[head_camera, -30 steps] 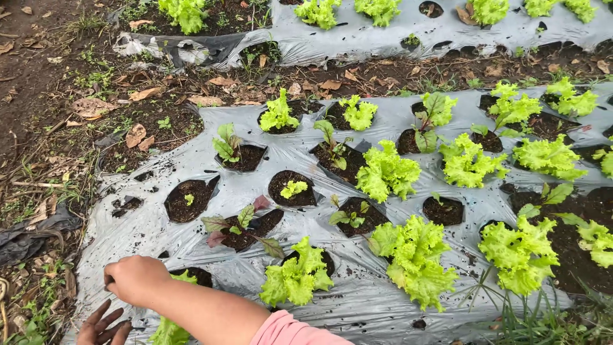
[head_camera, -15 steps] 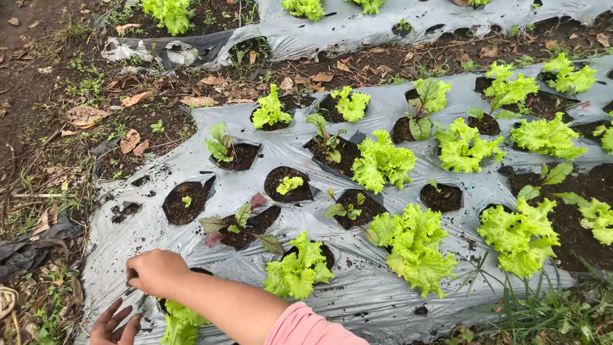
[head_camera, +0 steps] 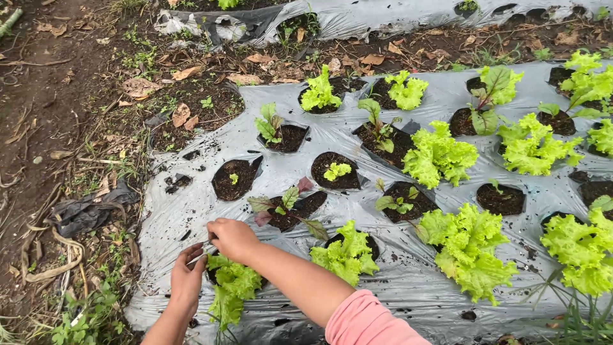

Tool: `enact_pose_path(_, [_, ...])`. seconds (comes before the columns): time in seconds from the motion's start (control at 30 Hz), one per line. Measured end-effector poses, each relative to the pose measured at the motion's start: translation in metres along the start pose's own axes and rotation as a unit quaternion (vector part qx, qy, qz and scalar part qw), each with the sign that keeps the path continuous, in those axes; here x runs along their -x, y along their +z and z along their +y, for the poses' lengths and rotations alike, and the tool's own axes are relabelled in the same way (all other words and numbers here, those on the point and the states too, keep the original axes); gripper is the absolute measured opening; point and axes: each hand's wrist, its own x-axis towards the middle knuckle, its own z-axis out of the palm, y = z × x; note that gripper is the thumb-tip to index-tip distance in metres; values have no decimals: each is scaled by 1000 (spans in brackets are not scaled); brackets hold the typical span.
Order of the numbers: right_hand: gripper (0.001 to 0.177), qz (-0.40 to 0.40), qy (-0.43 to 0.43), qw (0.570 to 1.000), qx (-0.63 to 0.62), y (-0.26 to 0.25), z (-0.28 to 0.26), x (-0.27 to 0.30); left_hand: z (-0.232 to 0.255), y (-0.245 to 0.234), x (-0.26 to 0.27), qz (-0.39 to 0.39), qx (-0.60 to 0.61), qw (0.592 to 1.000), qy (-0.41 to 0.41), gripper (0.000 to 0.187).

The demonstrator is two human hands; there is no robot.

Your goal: The person weeds a garden bed by hand, pulling small unwanted plants from the soil around young lettuce and chard seedlings. The person works along rows covered with plastic mulch, removing weeds from both the soil and the edges of the plastic.

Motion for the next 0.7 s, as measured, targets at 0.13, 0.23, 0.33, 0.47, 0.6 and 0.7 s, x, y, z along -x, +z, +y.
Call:
enact_pose_path(0.13, [35,10,-18,1000,6,27,14,-11,-15,-6,-17,-7,-23,1000,1,39])
enact_pose_path(0.23, [39,11,-67,998,10,30,18,-15,-24,-11,-26,-26,-49,998,26,38])
enact_pose_path(0.33, [25,21,-31,999,-35,-9,17,-8,-24,-18,-26,-39,-74,996,39,35])
enact_pose_path(0.47, [14,-13,38,998,-38,-87,52,13,-28,-33,-26,-48,-67,996,12,33])
enact_pose_path(0.6, [12,32,270,962,25,-178,114,56,-20,-41,-22,-43,-69,997,-11,33])
enact_pose_path(0.7, [9,144,404,901,68,-217,188,95,-9,-40,-18,-16,-111,993,-34,34])
